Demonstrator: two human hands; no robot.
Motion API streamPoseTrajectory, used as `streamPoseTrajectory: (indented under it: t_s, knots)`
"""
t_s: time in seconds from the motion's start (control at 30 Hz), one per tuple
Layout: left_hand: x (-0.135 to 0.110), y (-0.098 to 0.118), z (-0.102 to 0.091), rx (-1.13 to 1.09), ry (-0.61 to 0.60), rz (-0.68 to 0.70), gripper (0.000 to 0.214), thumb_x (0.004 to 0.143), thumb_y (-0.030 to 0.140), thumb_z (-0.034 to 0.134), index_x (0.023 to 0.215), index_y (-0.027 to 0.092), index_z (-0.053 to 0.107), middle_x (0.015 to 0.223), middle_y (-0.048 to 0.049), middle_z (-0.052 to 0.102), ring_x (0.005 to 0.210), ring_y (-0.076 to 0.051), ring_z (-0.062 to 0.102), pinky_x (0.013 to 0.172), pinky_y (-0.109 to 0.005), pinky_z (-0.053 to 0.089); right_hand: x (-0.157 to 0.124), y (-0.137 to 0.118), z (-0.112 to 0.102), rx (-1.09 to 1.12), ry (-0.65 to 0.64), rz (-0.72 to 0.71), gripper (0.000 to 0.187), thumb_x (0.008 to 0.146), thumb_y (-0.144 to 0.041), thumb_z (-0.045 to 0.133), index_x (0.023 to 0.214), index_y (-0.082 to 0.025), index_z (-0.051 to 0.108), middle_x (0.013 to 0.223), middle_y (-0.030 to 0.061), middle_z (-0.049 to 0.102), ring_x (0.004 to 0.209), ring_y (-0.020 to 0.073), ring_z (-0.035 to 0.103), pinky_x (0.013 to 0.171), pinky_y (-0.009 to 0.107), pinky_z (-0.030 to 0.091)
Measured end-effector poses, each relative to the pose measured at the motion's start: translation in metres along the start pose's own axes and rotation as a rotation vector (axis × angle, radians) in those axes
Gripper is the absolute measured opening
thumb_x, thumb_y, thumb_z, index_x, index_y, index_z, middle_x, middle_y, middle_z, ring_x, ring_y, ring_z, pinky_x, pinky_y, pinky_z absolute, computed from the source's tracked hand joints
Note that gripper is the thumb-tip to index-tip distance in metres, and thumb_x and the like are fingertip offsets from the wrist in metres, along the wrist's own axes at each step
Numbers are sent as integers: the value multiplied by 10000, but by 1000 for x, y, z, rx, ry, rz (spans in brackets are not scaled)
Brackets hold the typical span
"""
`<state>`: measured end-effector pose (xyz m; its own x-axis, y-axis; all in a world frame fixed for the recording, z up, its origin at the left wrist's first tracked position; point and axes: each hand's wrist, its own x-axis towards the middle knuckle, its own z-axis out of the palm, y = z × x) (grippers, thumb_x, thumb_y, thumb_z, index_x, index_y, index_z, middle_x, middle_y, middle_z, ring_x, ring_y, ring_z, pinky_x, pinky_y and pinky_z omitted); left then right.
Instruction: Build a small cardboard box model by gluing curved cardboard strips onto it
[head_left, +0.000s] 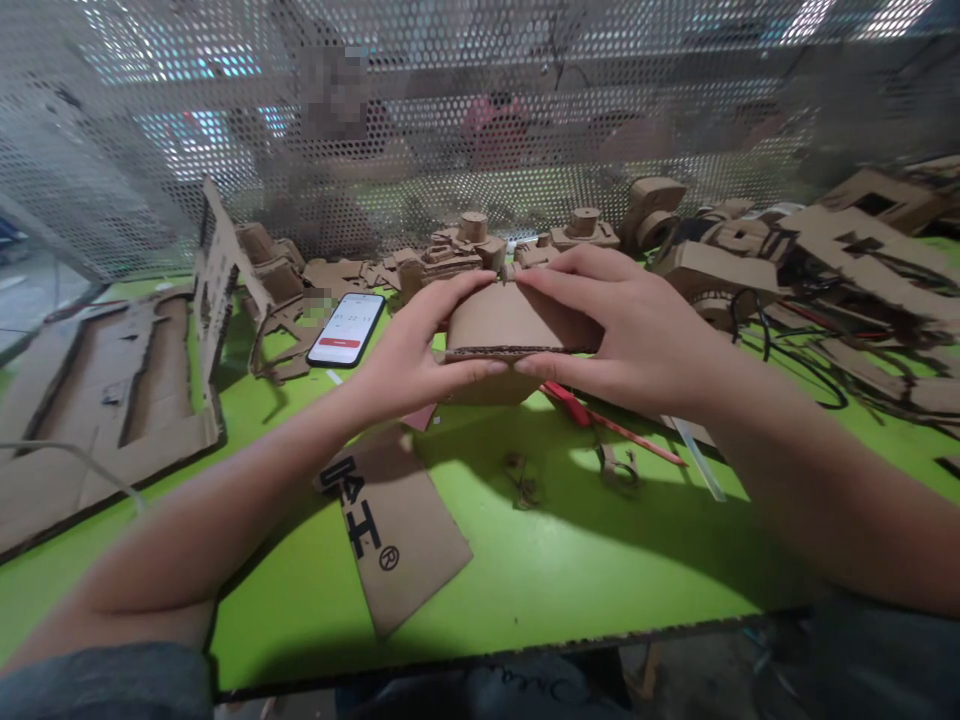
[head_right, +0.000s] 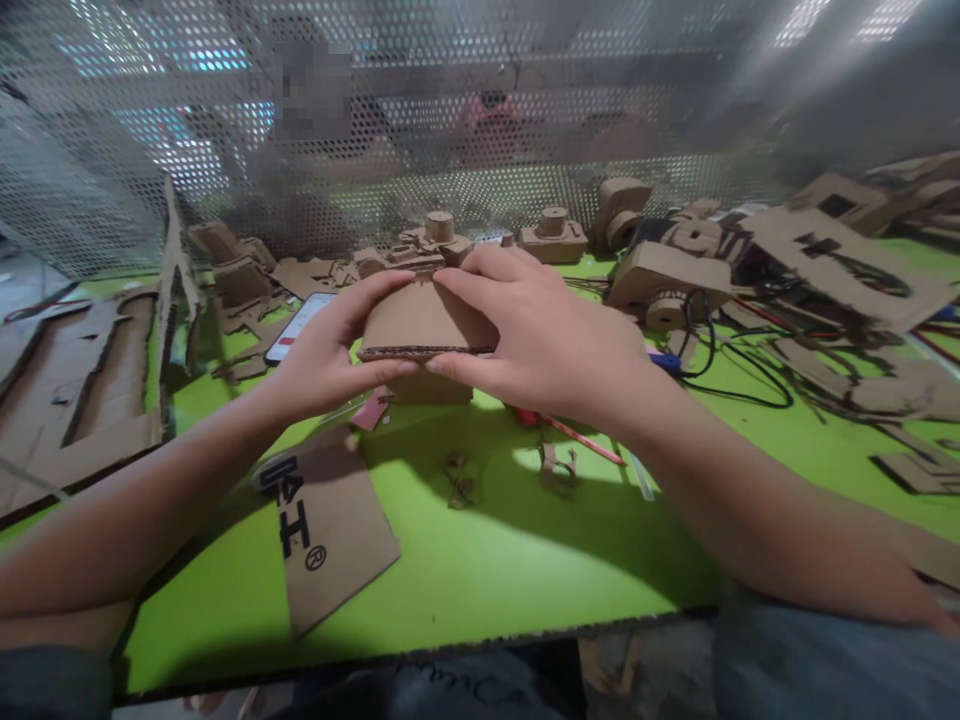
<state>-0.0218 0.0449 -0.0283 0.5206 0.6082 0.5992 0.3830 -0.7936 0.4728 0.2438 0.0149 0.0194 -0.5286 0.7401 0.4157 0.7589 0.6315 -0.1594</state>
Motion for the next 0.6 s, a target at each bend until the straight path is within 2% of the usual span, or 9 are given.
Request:
streamPoseTrajectory:
  t_s: [0.17, 0.43, 0.6]
  knots:
    - [1, -1, 3, -16, 18, -33, 797, 917, 745, 751, 1565, 310, 590, 1583, -127, 651, 1463, -388, 637, 1164, -494, 616, 3, 2, 1, 16, -2, -19, 691, 957, -695, 630, 1527, -305, 647, 1417, 129, 692, 1312, 422, 662, 1096, 617, 565]
    - [2, -3, 8, -87, 47, -98, 739, 901, 680, 785, 1533, 337, 612, 1575, -101, 656, 1444, -384, 648, 1116, -486, 648, 8, 1, 3, 34, -5, -19, 617, 968, -630, 640, 1497, -315, 669, 1385, 129, 708, 1306, 431, 656, 1113, 635, 542]
    - [3, -7, 9, -88, 60, -107, 760, 904, 710, 773, 1543, 333, 607, 1594, -108, 639, 1453, -389, 641, 1116, -497, 653, 11, 2, 4, 20, -6, -26, 697, 957, -672, 644, 1530, -277, 639, 1467, 155, 669, 1344, 443, 633, 1144, 656, 518]
